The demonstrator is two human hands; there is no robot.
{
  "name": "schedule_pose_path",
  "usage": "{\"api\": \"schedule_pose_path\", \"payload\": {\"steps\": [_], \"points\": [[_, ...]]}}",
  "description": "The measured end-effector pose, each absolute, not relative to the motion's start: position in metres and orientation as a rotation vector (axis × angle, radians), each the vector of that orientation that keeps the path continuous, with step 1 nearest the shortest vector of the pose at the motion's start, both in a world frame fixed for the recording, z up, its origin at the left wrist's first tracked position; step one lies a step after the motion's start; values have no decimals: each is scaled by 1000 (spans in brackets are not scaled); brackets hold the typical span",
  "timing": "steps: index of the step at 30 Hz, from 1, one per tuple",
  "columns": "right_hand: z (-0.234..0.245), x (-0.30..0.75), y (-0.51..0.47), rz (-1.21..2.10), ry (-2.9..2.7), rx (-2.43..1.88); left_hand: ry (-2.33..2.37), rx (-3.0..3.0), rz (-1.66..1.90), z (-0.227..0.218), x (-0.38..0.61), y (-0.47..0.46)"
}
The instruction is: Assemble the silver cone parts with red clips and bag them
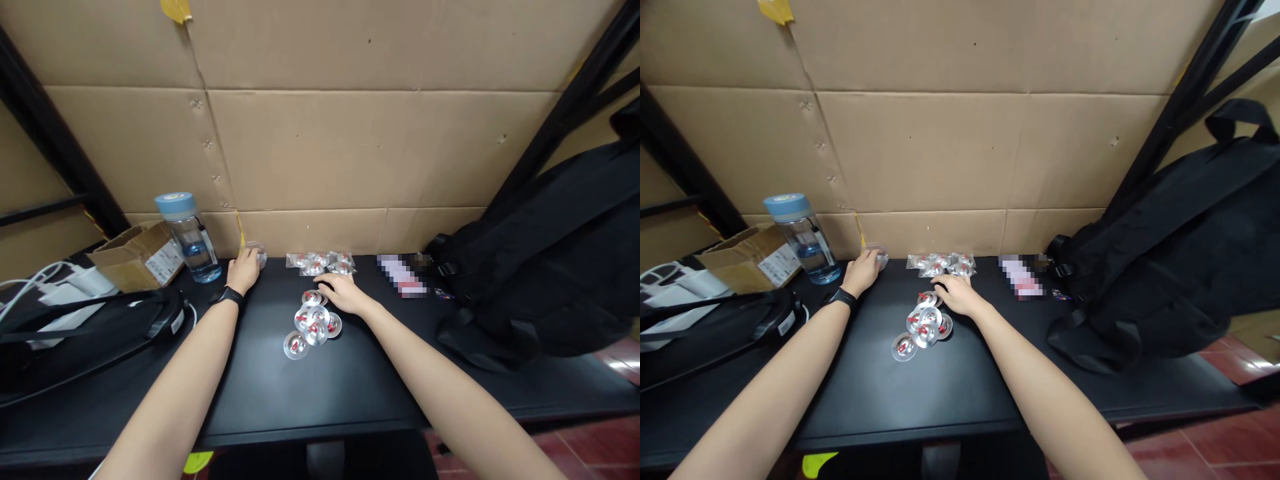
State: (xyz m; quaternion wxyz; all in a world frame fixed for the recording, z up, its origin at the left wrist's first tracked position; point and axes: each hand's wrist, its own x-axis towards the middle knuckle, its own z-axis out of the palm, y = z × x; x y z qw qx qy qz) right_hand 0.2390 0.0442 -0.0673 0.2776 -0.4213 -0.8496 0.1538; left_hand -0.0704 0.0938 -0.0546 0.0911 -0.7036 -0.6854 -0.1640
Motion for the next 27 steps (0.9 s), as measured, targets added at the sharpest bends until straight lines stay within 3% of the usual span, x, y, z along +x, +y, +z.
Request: {"api": "schedule_pose_path", "payload": {"steps": [20, 27], "points": [[-57, 253, 41, 190, -2297, -1203, -1952, -1982, -611, -55, -70, 85], [-65, 251, 46, 247, -2277, -1230, -1985, -1974, -661, -51, -76, 82]]}}
